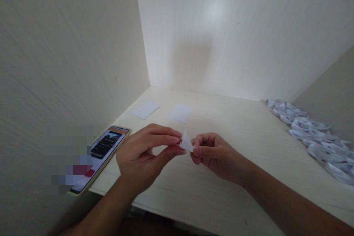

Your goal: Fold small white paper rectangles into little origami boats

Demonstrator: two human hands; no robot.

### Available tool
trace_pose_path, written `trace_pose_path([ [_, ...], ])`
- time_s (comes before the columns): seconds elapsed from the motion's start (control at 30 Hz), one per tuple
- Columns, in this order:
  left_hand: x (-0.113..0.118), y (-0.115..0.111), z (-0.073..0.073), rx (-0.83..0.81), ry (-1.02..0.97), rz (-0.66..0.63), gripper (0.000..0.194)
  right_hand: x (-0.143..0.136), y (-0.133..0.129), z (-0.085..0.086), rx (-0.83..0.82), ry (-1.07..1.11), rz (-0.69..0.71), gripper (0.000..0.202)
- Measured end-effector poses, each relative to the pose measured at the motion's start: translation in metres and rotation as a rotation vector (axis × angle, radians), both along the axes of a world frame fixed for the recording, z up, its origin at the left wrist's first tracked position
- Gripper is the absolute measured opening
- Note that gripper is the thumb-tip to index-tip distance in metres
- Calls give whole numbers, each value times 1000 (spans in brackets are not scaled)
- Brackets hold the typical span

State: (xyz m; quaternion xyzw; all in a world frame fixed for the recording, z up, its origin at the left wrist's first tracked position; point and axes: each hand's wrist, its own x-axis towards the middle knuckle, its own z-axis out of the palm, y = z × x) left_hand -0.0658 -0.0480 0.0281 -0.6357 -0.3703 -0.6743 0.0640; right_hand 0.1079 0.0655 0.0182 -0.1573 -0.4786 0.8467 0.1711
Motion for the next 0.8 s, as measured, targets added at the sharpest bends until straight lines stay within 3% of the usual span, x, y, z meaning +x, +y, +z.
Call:
trace_pose_path([
  [0.8,-5,-11,9,-114,148,-119,23,1,2,-6,-12,-19,104,19],
])
